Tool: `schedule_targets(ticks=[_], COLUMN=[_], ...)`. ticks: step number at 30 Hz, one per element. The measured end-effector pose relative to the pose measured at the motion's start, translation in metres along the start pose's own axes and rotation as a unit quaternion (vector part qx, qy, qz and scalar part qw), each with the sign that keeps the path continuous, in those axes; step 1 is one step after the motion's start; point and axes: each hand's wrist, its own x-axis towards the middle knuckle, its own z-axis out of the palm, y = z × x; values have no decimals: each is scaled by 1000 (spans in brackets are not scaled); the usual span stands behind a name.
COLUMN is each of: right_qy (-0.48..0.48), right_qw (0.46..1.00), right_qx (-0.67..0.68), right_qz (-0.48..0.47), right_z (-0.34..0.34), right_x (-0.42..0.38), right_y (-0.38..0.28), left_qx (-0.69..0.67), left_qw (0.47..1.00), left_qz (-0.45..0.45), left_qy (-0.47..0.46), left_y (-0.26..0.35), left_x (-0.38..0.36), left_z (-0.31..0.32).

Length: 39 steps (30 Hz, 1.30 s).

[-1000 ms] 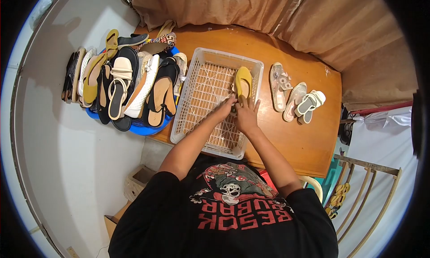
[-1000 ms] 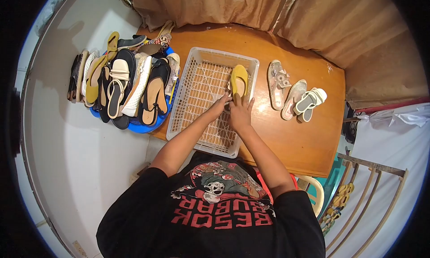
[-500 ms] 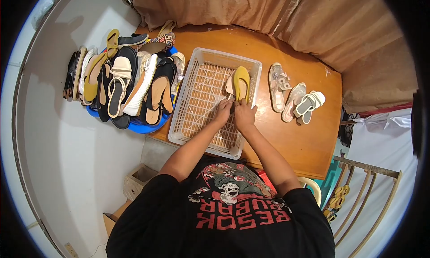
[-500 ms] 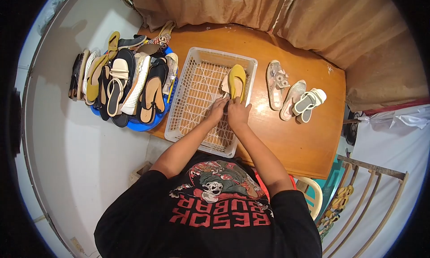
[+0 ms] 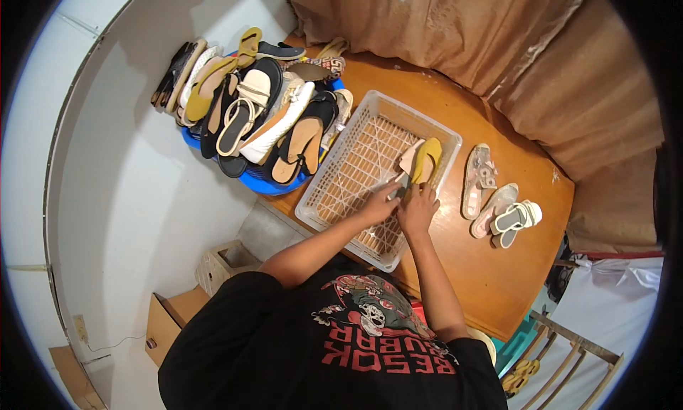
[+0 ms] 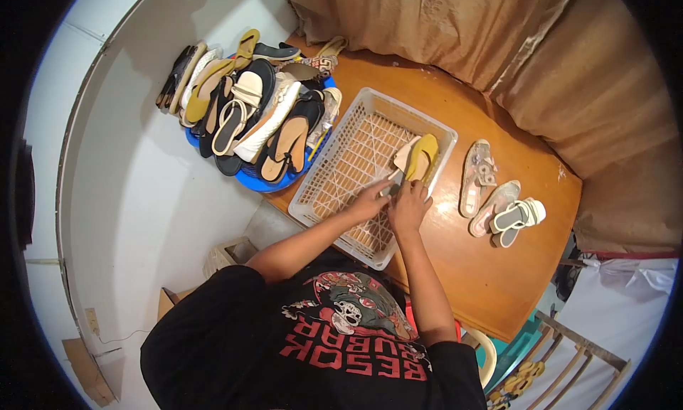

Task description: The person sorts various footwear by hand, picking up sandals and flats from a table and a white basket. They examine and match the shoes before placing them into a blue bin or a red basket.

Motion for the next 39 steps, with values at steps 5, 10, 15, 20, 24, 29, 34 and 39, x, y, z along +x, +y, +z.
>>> schedule_targets(ticks=[5,10,15,20,24,29,34,39], right_qy=[6,-27,13,70,126,144,-52,-332], right_qw=[992,990,975,955,945,927,901,884], right_qx=[130,120,223,276,277,310,365,280], right_qz=[1,75,-12,-84,-123,-153,-231,-172], right_z=[2,-11,-25,-54,-71,-79,-56,-19], right_x=[-1,-3,0,25,40,37,29,25], right_y=[13,-16,-73,-149,-204,-269,-330,-384], left_qx=[-239,-259,-242,-41,25,114,154,175], left_qw=[966,956,950,971,961,898,916,932], left_qz=[-47,40,133,234,232,222,42,-24], left_qy=[-85,-131,-143,8,150,363,367,318], left_y=[49,92,152,163,145,104,70,23], left_x=[-56,-86,-110,-125,-129,-136,-144,-140], left_z=[-42,-86,-149,-240,-320,-402,-446,-449])
